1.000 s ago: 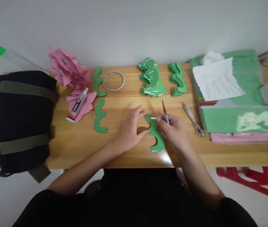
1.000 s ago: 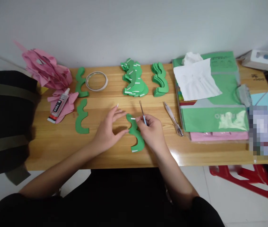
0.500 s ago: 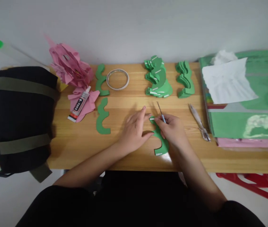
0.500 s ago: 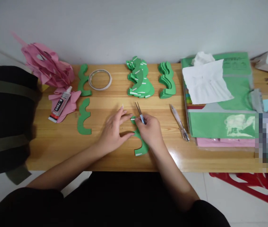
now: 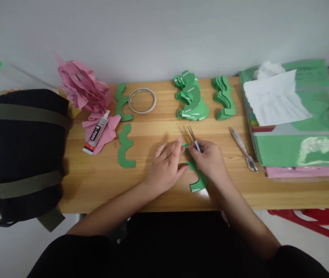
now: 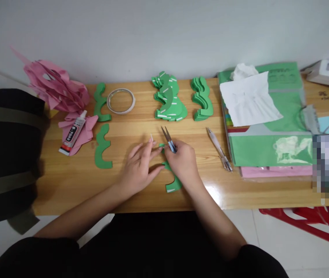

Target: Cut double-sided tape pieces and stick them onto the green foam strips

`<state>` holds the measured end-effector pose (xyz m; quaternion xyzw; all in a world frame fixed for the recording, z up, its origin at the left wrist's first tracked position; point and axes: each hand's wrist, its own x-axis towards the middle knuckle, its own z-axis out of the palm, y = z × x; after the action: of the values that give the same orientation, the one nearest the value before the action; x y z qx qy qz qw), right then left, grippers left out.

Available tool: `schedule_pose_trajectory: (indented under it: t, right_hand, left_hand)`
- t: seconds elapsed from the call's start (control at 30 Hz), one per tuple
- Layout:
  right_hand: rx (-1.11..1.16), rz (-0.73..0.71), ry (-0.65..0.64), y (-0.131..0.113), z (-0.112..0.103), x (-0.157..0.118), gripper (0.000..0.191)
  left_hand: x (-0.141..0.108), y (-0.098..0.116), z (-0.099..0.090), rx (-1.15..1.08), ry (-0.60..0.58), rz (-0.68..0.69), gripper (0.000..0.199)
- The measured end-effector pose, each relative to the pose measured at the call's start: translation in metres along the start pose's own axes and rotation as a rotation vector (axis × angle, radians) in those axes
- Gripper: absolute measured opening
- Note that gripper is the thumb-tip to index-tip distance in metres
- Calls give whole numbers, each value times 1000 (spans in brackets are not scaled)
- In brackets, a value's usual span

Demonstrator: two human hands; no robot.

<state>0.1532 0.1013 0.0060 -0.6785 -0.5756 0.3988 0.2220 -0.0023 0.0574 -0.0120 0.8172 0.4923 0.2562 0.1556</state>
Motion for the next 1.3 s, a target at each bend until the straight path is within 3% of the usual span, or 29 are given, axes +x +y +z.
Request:
schedule_pose_trajectory:
  t: [0.27, 0.4, 0.53, 0.67, 0.77, 0.9, 1.07, 1.2, 1.3]
  right_hand:
    - [-256, 1, 150, -4, -4, 4, 25]
    - [-103, 43, 162, 4, -22, 4, 24]
    - [330, 85, 114, 7, -32, -9, 26]
    - [655, 56, -79, -2, -32, -29, 34]
    - [708, 33, -121, -8, -33, -39, 36]
    - [711, 40, -126, -6, -34, -46, 40]
    - [694, 77, -92, -1, -34, -51, 31]
    - [687, 70, -24, 6, -39, -55, 27]
    - [566, 91, -2, 16, -44, -58, 28]
  left_hand:
    - [-1, 1, 1, 35, -4, -1, 87]
    - [1, 0, 2, -58, 22, -42, 86]
    - [2, 7, -8, -489, 84, -193, 74]
    - [0, 21, -26, -1065, -142, -343, 48]
    - [-4, 28, -32, -1165, -172, -422, 44]
    - [-9, 30, -31, -1097, -168, -418, 48]
    - [-12, 33, -29, -878, -183, -271, 50]
    - [-18, 35, -27, -464, -124, -189, 49]
    - [-24, 33, -24, -106, -108, -26, 41]
